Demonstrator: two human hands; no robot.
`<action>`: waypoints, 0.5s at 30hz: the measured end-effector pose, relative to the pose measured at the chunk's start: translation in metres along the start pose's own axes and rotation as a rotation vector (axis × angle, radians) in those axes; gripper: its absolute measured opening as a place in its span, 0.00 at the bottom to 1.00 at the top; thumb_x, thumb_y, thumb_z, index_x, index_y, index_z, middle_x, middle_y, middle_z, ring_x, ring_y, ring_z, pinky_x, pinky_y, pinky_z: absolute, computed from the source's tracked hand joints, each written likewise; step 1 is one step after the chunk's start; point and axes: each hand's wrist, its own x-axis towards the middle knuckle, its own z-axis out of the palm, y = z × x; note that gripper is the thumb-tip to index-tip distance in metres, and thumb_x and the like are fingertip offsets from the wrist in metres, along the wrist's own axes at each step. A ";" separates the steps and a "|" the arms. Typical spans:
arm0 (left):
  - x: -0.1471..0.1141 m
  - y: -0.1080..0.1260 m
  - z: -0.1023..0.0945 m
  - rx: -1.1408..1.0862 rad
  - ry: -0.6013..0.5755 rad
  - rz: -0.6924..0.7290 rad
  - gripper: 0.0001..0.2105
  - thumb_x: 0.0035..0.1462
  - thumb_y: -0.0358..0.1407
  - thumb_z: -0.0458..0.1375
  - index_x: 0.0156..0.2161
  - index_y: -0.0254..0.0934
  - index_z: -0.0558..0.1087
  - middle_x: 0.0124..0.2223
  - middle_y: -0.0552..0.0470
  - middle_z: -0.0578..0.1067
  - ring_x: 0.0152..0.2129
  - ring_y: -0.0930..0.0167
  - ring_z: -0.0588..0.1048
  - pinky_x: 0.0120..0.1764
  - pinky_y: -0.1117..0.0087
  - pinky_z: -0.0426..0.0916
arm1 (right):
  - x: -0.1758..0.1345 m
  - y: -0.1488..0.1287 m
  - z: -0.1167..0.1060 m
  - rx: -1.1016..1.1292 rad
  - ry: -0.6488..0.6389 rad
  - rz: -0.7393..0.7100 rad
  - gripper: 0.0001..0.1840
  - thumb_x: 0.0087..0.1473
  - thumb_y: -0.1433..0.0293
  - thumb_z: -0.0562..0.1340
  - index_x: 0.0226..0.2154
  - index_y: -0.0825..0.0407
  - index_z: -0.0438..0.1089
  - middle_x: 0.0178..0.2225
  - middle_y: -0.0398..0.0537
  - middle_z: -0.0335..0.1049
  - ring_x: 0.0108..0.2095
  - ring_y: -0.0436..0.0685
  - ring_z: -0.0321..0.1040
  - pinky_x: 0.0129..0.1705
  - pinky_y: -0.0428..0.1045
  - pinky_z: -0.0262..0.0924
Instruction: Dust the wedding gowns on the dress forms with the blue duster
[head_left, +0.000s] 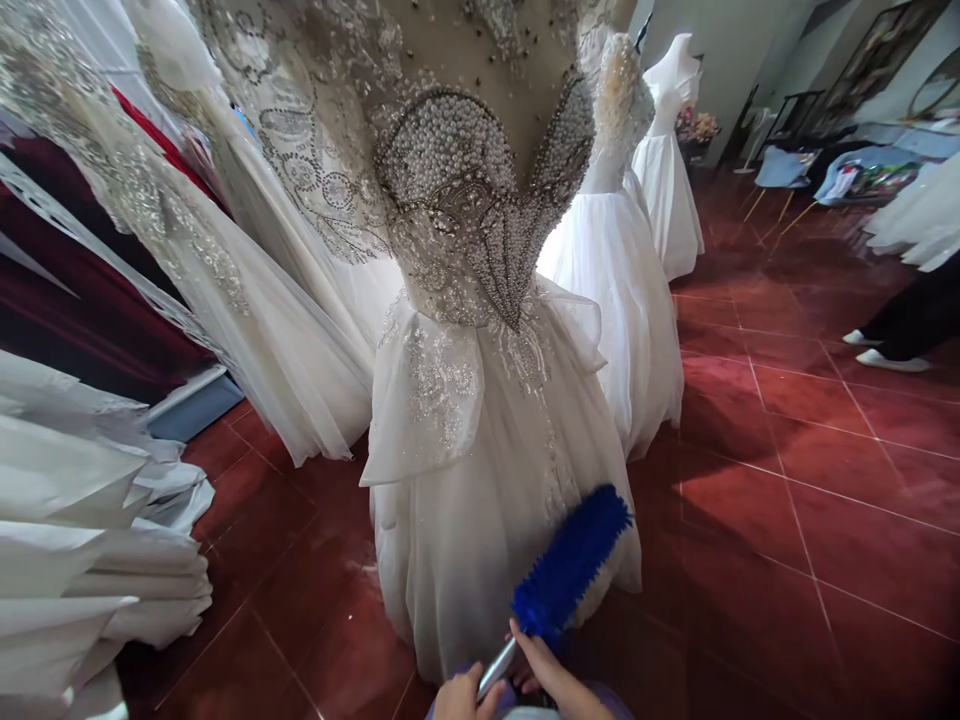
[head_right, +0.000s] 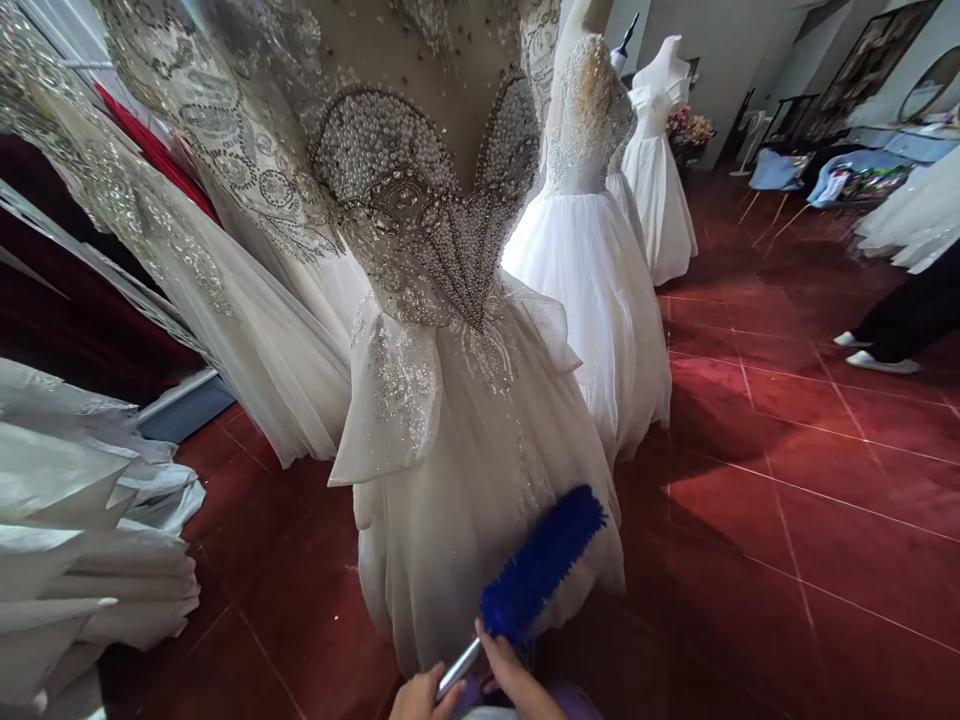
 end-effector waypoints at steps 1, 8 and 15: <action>0.000 -0.003 -0.001 0.022 -0.030 0.005 0.28 0.56 0.54 0.45 0.53 0.38 0.70 0.49 0.38 0.77 0.48 0.57 0.74 0.49 0.63 0.65 | 0.001 0.005 0.003 0.007 0.001 0.035 0.27 0.34 0.41 0.61 0.17 0.48 0.65 0.13 0.44 0.64 0.16 0.58 0.66 0.25 0.54 0.63; -0.005 0.011 -0.043 -0.116 0.089 0.142 0.27 0.57 0.56 0.43 0.46 0.39 0.73 0.41 0.41 0.80 0.42 0.57 0.76 0.43 0.64 0.67 | -0.006 -0.020 0.015 0.138 0.246 -0.177 0.29 0.32 0.41 0.60 0.27 0.47 0.69 0.24 0.48 0.73 0.33 0.64 0.72 0.36 0.54 0.65; -0.019 0.031 -0.134 -0.570 0.195 0.535 0.22 0.62 0.49 0.43 0.54 0.39 0.62 0.51 0.46 0.75 0.45 0.67 0.75 0.46 0.71 0.66 | -0.051 -0.132 0.070 0.471 0.379 -0.512 0.22 0.35 0.47 0.64 0.18 0.48 0.64 0.16 0.40 0.67 0.20 0.55 0.66 0.27 0.50 0.63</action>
